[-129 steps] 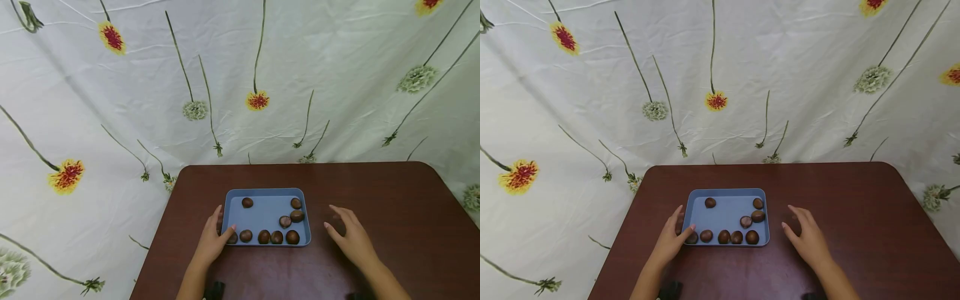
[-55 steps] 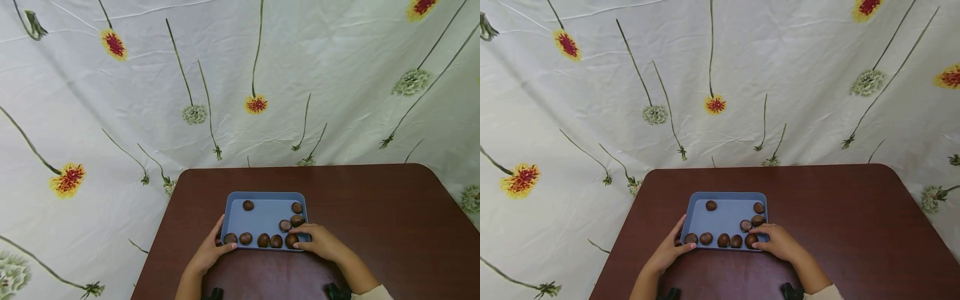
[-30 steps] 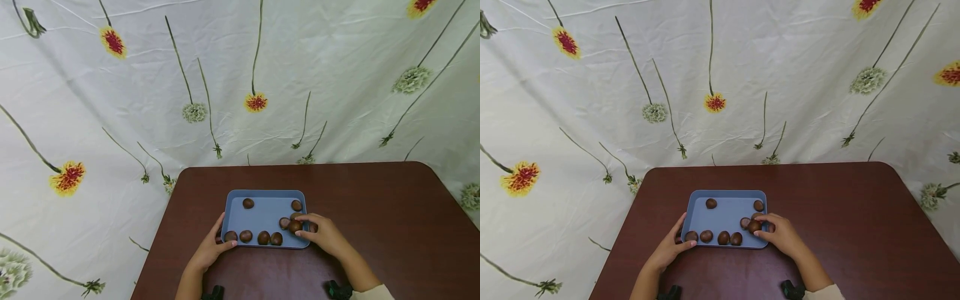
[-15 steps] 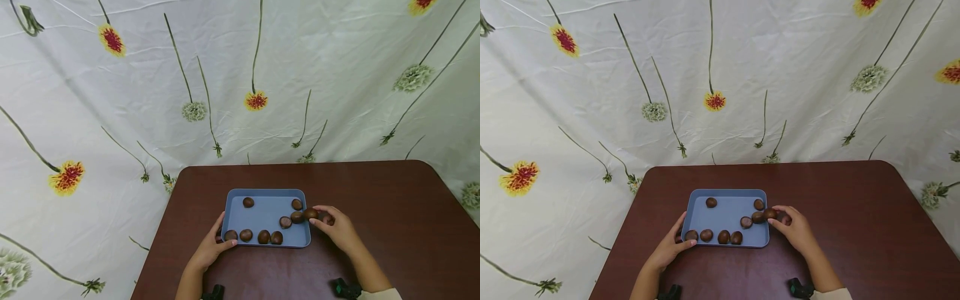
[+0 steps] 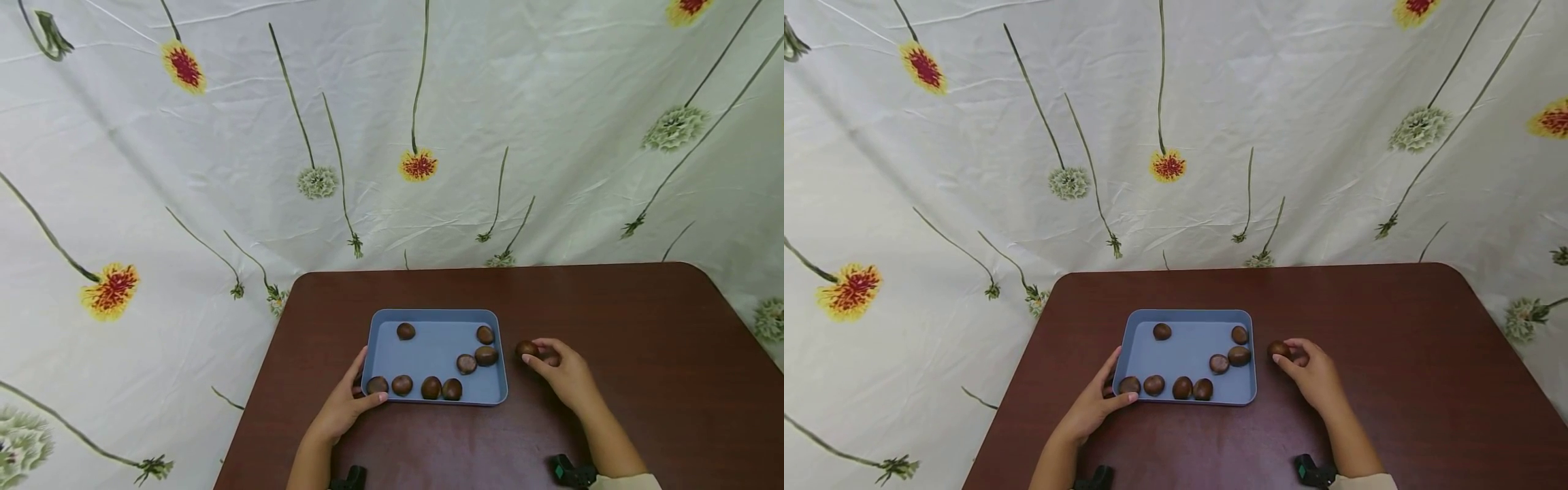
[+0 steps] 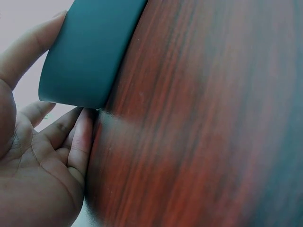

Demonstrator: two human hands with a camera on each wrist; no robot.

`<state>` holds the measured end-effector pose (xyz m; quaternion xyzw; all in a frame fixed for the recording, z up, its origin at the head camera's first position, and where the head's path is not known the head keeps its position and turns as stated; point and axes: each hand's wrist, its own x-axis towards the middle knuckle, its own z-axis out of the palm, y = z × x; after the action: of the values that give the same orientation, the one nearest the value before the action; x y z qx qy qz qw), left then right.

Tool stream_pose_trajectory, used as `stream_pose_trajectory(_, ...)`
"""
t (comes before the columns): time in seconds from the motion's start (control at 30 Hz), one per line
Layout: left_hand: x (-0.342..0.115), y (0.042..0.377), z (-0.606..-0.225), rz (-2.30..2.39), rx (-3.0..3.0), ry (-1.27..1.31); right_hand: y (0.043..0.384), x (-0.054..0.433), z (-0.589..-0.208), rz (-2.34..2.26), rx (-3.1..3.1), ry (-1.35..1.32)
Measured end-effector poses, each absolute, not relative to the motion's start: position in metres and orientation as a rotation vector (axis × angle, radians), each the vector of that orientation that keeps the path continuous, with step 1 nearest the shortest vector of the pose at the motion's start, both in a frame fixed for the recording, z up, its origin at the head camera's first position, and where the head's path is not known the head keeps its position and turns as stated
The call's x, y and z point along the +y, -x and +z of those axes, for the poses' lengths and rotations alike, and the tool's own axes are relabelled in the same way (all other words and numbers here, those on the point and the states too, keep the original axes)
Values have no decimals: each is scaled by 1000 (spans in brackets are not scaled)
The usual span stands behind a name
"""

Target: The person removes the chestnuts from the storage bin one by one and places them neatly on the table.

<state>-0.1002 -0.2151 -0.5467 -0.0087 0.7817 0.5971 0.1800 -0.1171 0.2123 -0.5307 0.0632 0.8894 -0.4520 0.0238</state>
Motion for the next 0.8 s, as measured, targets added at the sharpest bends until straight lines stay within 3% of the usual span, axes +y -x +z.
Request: stream_pose_trajectory(0.8, -215, 100, -548, 1673, 2236, 38, 118, 218, -539, -1361, 2683, -167)
